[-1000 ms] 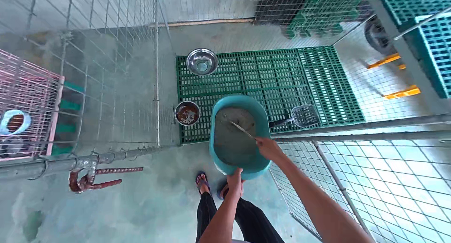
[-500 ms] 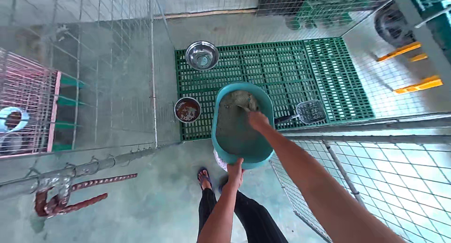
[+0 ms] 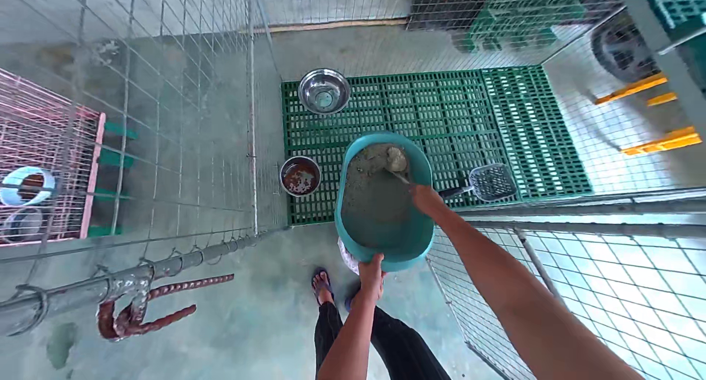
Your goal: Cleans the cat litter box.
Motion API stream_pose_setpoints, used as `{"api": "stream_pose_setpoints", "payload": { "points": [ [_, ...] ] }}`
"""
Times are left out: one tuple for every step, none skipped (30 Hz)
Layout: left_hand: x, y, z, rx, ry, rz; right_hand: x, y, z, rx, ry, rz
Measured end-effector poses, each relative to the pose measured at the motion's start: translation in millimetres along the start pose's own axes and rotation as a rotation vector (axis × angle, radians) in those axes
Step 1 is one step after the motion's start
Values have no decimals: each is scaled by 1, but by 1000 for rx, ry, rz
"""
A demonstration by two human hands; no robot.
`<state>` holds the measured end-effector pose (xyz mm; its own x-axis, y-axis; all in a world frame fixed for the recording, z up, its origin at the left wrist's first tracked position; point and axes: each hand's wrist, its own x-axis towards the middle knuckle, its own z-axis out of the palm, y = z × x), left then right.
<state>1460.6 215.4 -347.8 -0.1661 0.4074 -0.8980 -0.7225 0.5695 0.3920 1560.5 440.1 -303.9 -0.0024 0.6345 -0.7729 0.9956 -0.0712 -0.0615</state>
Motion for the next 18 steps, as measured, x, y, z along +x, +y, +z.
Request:
{"api": "stream_pose_setpoints", "payload": {
  "points": [
    [-2, -8, -9, -3, 9, -17, -7, 7, -3, 16, -16, -50],
    [-7, -22, -19, -9, 30, -41, -23, 13, -1, 38, -51, -101],
    [-15, -37, -28, -16, 46, -63, -46, 18, 5, 54, -92, -133],
    [-21, -47, -31, -24, 43, -74, -70, 21, 12, 70, -117, -144],
    [-21, -48, -26, -24, 28, -73, -91, 21, 18, 88, -118, -140],
    [-19, -43, -16, -16, 11, -67, -109, 23, 24, 96, -118, -122],
    [-15, -34, -3, -4, 1, -52, -123, 26, 30, 86, -125, -92],
    [-7, -16, 10, 0, -12, -19, -133, 28, 34, 73, -131, -65],
    [4, 3, 20, 15, -8, 25, -139, 29, 37, 49, -137, -33],
    [14, 17, 26, 18, 5, 51, -143, 31, 40, 12, -144, 9],
    [23, 25, 27, 9, 13, 63, -145, 33, 42, -30, -151, 52],
    [29, 27, 23, 3, 20, 62, -141, 33, 45, -70, -155, 84],
    [31, 25, 17, 7, 31, 55, -134, 32, 48, -91, -145, 97],
    [29, 23, 12, 25, 41, 45, -125, 29, 49, -95, -130, 100],
    [26, 19, 8, 38, 39, 32, -113, 23, 48, -82, -116, 96],
    [24, 13, 4, 50, 35, 19, -99, 17, 44, -66, -102, 100],
    [24, 9, 3, 58, 29, 11, -84, 9, 34, -54, -86, 109],
    [25, 6, 3, 56, 23, -1, -67, 3, 23, -37, -63, 110]
  ]
}}
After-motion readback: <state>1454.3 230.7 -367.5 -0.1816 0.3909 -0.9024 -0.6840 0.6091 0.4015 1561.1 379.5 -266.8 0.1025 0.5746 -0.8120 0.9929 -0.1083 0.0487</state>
